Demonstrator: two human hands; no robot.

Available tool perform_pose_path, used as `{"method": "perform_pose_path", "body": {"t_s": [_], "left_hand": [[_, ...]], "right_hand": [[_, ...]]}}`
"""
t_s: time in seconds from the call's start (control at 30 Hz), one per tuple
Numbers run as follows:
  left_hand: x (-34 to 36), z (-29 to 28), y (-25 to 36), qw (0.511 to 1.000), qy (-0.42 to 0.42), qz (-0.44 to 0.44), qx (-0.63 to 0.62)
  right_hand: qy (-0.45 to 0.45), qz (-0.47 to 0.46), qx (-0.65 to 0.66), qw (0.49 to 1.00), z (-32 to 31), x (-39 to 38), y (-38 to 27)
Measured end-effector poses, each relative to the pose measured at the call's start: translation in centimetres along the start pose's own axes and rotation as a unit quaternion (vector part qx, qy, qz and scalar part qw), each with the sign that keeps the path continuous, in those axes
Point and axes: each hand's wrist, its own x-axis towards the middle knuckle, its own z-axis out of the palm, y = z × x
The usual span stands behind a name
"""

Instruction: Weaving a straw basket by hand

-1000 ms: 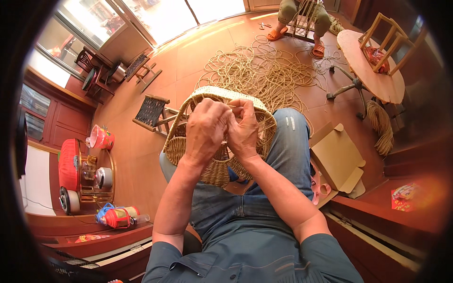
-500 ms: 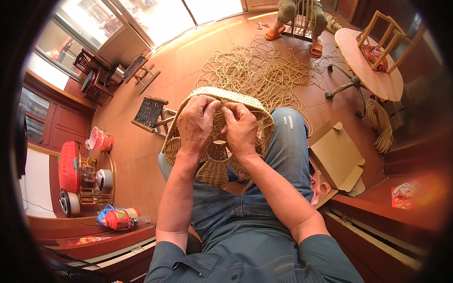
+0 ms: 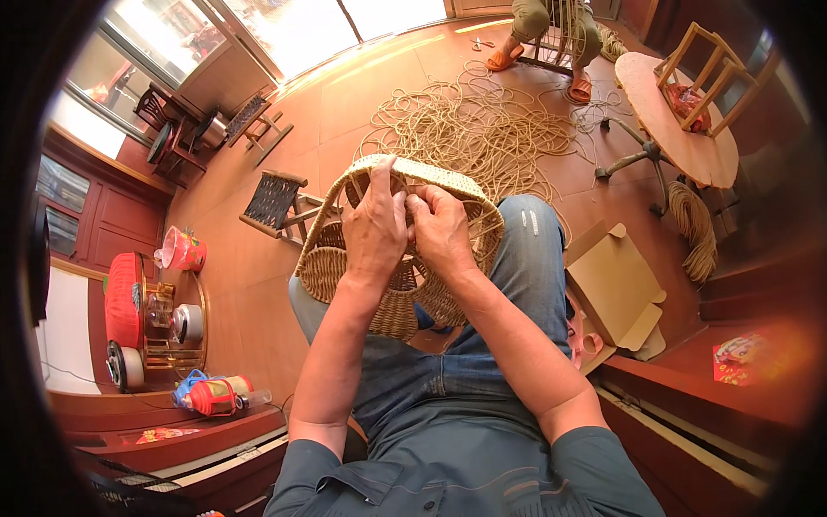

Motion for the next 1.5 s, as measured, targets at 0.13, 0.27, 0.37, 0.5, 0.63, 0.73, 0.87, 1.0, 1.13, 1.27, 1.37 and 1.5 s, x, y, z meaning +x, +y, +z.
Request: {"method": "perform_pose_path", "body": {"t_s": [0.13,0.27,0.37,0.5,0.63,0.73,0.87,1.0,1.13,1.27,1.37,1.5], "left_hand": [[0.4,0.2,0.0,0.99,0.046,-0.039,-0.127],[-0.9,0.2,0.1,0.983,0.094,-0.049,-0.149],[-2.2,0.3,0.0,0.947,0.114,-0.139,-0.265],[-3.2,1.0,0.1,0.896,0.17,-0.179,-0.369],[-3.7,1.3,0.0,0.893,0.177,-0.206,-0.359],[-3.7,1.3,0.0,0.865,0.204,-0.207,-0.408],[-4.0,1.2,0.1,0.856,0.202,-0.227,-0.418],[-4.0,1.1,0.1,0.857,0.204,-0.225,-0.416],[-4.1,1.1,-0.1,0.866,0.209,-0.226,-0.395],[-4.5,1.3,-0.2,0.906,0.212,-0.204,-0.303],[-4.7,1.5,-0.7,0.925,0.214,-0.174,-0.263],[-4.7,1.6,-1.5,0.95,0.224,-0.117,-0.181]], "right_hand": [[-0.002,0.007,0.002,1.0,-0.3,0.0,0.2],[0.01,-0.019,-0.008,1.0,-0.2,-0.1,0.3],[0.016,-0.021,-0.022,0.999,-0.1,-0.3,0.4],[0.029,-0.029,-0.05,0.998,0.2,-0.5,0.3],[0.04,-0.057,-0.134,0.989,0.3,-0.5,0.1],[0.046,-0.088,-0.163,0.982,0.0,-0.6,0.2],[0.096,-0.277,-0.286,0.912,-0.4,-0.8,0.2],[0.092,-0.349,-0.35,0.865,-0.2,-1.6,-0.2],[0.042,-0.331,-0.41,0.849,0.0,-1.1,-1.0],[-0.022,-0.298,-0.419,0.858,-0.3,0.1,-1.4],[-0.051,-0.255,-0.429,0.865,-0.3,1.1,-1.6],[-0.116,-0.173,-0.426,0.88,-0.1,2.4,-2.7]]}}
